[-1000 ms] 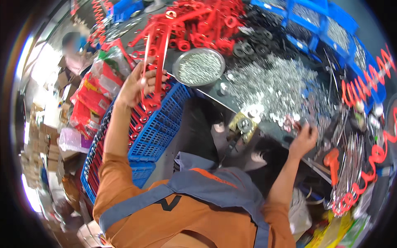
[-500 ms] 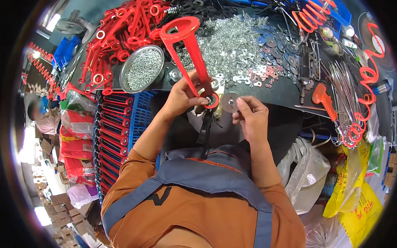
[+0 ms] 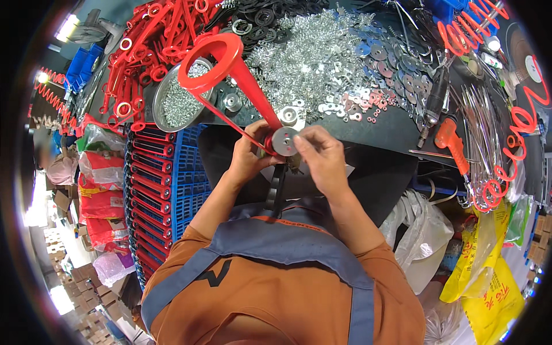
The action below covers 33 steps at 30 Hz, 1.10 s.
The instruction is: Assembling red metal frame components using a power drill, fasteners, and manual alignment.
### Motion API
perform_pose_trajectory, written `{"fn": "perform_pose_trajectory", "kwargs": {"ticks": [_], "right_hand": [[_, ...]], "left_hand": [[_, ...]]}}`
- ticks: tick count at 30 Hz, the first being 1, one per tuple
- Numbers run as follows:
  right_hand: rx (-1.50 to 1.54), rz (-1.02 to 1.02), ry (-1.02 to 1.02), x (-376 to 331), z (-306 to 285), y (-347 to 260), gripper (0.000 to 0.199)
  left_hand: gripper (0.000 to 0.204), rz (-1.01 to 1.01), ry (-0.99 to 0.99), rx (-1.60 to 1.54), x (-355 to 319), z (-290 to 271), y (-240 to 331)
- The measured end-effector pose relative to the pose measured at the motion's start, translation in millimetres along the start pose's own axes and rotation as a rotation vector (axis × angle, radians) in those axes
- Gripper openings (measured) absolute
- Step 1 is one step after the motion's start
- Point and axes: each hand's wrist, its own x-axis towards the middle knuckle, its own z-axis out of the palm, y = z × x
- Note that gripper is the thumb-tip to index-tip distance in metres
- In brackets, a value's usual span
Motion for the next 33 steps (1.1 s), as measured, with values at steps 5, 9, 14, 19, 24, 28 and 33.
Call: {"fn": "perform_pose_trajectory", "kwargs": {"ticks": [5,9,14,19,24,28,33], "right_hand": [[-0.66,-0.288,0.007,6,17,-3,0.019],[-0.906,-0.381,0.034,0,20,-12,0.021],[-1.06,-0.339,-0.006,-1,21,-15,0.025],[-0.823,-0.08,-0.061,6,8,1,0.03],[-0.774,-0.101,0.0,7,10,17,0.027],[-0.867,-0.01,0.0,1,1,4,0.026],[-1.096,-0.266,0.486,-16,-136,-56,0.022]], "left_hand": [[0.08,0.117,0.125,-0.105,-1,11,-15],[0.07,0.295,0.169,-0.045,-1,12,-35],[0.045,0.428,0.088,-0.065,6,7,-23],[0.041,0.424,0.1,0.037,8,5,-13],[0.04,0.343,0.108,0.039,3,1,-12],[0.056,0.423,0.055,0.065,7,-5,-1],[0.041,0.416,0.457,0.669,18,-98,34]]}}
